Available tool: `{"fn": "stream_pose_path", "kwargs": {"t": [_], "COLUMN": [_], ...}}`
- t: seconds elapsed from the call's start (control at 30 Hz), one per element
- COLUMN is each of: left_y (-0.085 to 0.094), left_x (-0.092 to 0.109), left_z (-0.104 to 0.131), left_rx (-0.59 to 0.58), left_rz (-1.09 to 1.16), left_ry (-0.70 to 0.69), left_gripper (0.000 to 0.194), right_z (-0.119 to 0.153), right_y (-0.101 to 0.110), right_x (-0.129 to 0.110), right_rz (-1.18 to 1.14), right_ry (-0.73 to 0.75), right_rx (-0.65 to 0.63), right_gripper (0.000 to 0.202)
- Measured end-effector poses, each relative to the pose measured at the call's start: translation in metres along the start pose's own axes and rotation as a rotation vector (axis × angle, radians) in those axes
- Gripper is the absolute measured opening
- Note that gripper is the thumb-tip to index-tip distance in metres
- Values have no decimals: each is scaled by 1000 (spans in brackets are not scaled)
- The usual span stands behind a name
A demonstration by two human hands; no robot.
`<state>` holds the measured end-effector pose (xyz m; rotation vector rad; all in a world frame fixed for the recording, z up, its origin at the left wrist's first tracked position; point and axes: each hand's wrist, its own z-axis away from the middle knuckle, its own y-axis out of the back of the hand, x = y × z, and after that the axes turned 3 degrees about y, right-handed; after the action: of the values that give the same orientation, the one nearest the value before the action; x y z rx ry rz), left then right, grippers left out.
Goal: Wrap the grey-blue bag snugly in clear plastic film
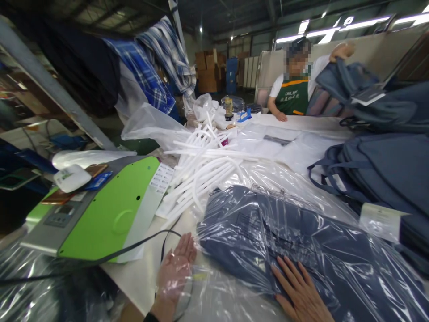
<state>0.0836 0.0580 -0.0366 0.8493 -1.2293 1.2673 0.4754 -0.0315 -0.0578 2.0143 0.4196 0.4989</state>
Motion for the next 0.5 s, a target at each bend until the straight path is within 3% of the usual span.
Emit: {"fn": "stream_pose_path", "kwargs": {"t": [0.23,0.3,0.37,0.43,0.5], "left_y": [19,20,21,23,23], "left_x": [-15,-10,-1,6,8], "left_z": [30,41,53,69,87], "left_rx": [150,287,496,669,714], "left_rz": [56,184,427,603,490], "left_ry": [-29,12,170,456,629], "left_gripper": [57,55,46,33,25], "right_z": [1,2,2,1,1], "right_y": [-1,-1,0,2,5], "right_x": [-1,-1,-1,-1,-1], "right_rz": [5,-2,-7,-7,-11], "right_ry": [-18,-15,-12,-8,-7], "right_rx": [-26,-26,-37,-53,-67], "right_gripper": [56,55,57,59,60]}}
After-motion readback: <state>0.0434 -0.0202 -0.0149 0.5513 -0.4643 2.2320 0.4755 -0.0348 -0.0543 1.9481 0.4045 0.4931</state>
